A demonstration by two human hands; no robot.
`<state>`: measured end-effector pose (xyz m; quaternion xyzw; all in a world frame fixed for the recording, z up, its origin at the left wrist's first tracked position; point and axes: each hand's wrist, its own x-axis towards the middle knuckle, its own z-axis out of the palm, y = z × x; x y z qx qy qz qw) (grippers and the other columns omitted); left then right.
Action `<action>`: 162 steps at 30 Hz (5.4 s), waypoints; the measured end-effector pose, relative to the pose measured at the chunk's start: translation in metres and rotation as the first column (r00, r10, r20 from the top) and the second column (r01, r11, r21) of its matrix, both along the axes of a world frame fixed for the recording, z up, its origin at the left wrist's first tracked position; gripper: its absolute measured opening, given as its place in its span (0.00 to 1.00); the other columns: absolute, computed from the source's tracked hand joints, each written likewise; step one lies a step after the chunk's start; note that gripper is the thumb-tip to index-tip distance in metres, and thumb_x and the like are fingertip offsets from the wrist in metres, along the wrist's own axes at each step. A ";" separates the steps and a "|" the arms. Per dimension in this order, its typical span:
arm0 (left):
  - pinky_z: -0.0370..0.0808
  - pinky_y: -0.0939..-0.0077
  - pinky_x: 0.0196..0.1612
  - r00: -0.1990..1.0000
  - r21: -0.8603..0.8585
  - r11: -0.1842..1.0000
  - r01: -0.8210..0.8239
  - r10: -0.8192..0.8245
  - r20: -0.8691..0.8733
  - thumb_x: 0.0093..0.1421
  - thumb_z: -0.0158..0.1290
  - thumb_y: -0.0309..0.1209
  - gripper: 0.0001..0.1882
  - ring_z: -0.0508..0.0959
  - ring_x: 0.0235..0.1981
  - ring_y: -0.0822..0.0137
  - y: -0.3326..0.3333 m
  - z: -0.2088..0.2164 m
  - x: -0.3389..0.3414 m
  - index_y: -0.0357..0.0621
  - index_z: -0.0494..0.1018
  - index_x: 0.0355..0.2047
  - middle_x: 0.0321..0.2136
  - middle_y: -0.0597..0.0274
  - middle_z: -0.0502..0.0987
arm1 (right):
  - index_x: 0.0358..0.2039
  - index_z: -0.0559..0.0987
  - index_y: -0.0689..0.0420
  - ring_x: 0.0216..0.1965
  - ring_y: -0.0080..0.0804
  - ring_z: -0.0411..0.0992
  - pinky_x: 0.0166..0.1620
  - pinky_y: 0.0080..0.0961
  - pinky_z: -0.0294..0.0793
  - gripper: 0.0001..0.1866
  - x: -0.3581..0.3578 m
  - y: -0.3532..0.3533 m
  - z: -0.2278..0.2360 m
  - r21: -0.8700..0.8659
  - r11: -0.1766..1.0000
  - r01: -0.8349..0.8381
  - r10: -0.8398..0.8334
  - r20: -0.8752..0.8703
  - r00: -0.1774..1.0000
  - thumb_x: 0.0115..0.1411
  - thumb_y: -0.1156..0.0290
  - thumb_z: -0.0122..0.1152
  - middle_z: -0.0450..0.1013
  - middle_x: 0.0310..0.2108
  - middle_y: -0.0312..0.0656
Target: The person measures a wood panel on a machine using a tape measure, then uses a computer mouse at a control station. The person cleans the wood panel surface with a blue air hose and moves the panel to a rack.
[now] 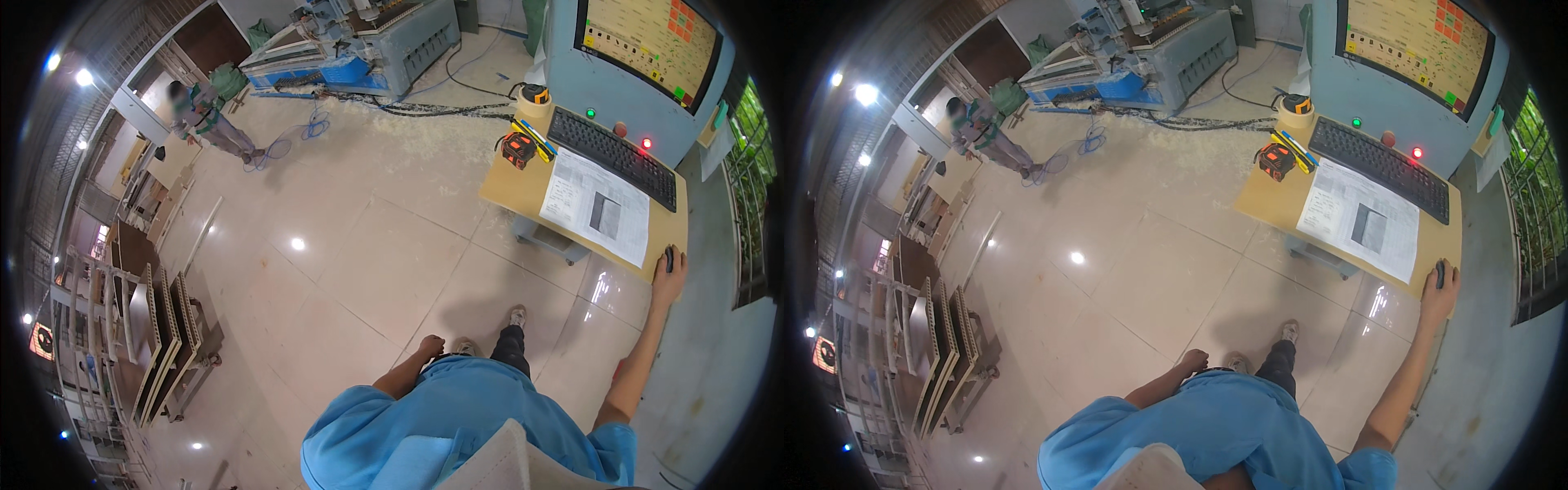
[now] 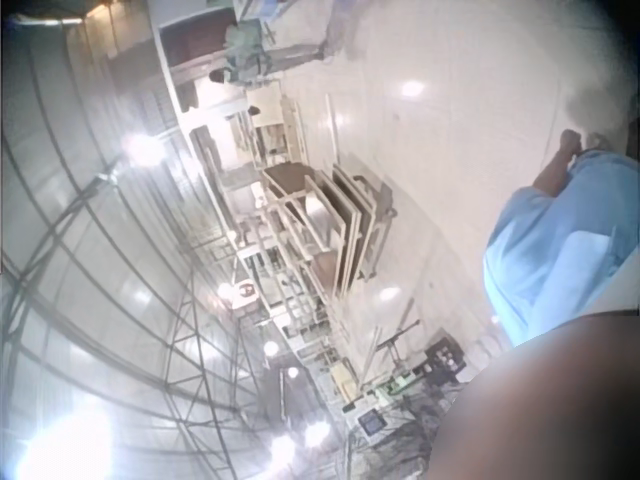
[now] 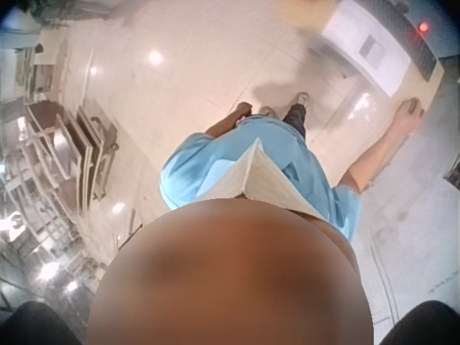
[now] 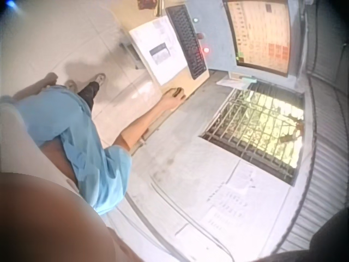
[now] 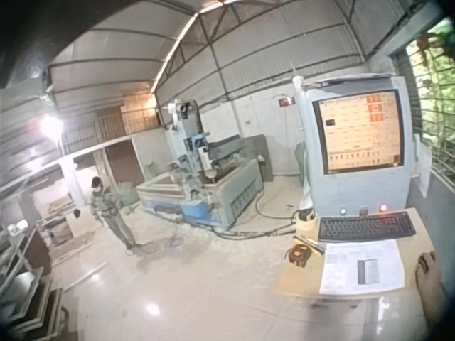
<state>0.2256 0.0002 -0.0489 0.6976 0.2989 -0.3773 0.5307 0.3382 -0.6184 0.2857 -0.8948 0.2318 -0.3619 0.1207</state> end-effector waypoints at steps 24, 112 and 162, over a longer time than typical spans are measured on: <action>0.71 0.75 0.20 0.999 -0.025 0.999 -0.031 0.032 0.025 0.64 0.53 0.30 0.07 0.76 0.22 0.70 -0.001 0.018 0.002 0.39 0.75 0.32 0.24 0.62 0.76 | 0.59 0.77 0.50 0.64 0.54 0.66 0.63 0.42 0.68 0.22 -0.001 -0.001 -0.003 0.002 1.000 -0.021 0.021 0.025 0.999 0.65 0.62 0.57 0.66 0.63 0.56; 0.77 0.69 0.35 0.652 -0.627 0.637 -0.448 0.713 0.258 0.70 0.43 0.45 0.17 0.80 0.37 0.60 -0.040 0.278 0.215 0.53 0.72 0.52 0.40 0.59 0.81 | 0.53 0.77 0.57 0.48 0.48 0.79 0.51 0.41 0.77 0.28 -0.012 0.232 -0.212 0.842 0.518 -0.153 0.781 -0.391 0.488 0.60 0.51 0.63 0.80 0.47 0.49; 0.81 0.71 0.43 0.994 -0.380 0.924 0.049 -0.007 0.111 0.64 0.61 0.38 0.18 0.81 0.39 0.65 0.149 0.168 0.553 0.36 0.75 0.46 0.35 0.60 0.79 | 0.50 0.78 0.60 0.36 0.23 0.72 0.42 0.24 0.72 0.23 0.386 0.477 -0.171 0.959 0.006 0.283 0.951 -0.092 0.294 0.57 0.62 0.69 0.75 0.36 0.36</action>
